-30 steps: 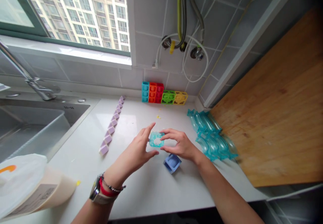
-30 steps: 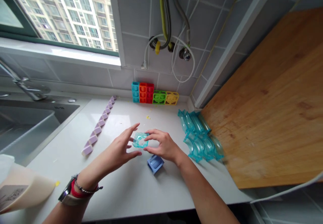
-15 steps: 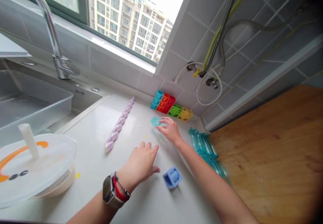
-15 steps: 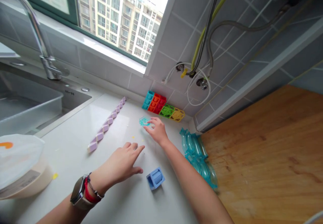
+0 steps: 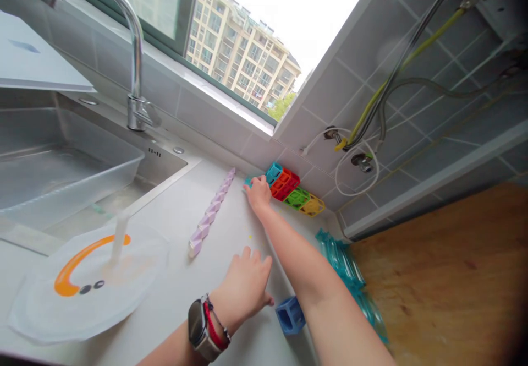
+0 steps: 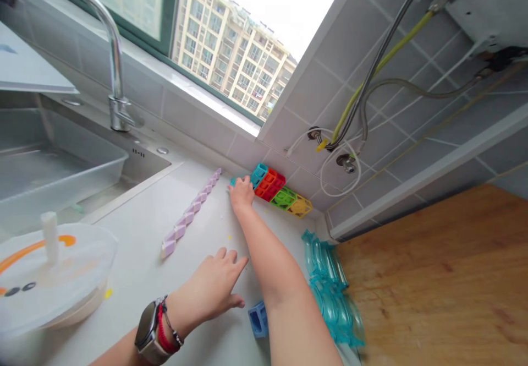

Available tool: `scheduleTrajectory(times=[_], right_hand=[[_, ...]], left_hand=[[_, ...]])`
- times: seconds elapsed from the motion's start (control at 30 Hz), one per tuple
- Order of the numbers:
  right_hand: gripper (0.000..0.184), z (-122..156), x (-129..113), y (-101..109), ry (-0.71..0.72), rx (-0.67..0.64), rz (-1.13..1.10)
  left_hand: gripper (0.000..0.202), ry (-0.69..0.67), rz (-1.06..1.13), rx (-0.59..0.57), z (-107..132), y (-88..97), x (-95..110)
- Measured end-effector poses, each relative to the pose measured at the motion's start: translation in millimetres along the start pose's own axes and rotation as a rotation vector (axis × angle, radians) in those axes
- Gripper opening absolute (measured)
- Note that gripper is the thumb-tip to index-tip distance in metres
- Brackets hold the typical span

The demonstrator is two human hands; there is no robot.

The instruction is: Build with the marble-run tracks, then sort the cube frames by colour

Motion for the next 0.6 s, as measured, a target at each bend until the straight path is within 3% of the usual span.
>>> scheduleTrajectory(times=[0.13, 0.27, 0.43, 0.6], right_hand=[[0.036, 8, 1, 6, 0.045, -0.001, 0.077], [0.022, 15, 10, 7, 0.089, -0.072, 0.130], [0.025, 16, 10, -8, 0.141, -0.197, 0.127], [0.036, 5, 10, -21, 0.080, -0.224, 0.074]], left_hand=[[0.062, -0.009, 0.020, -0.010, 1, 1.9, 1], [0.065, -0.005, 0.014, -0.028, 2, 3.7, 2], [0.063, -0.007, 0.011, -0.004, 1, 1.1, 2], [0.067, 0.003, 0.000, -0.006, 2, 2.0, 3]])
Point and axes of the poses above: each hand's wrist, its own z-axis away from the middle knuckle, its own y-axis out of the back of the hand, x = y × z, the point moved 5 cm from there along -z, towards the middle knuckle, and after that the axes turned 6 degrees about -x, right-handed, at the moved point
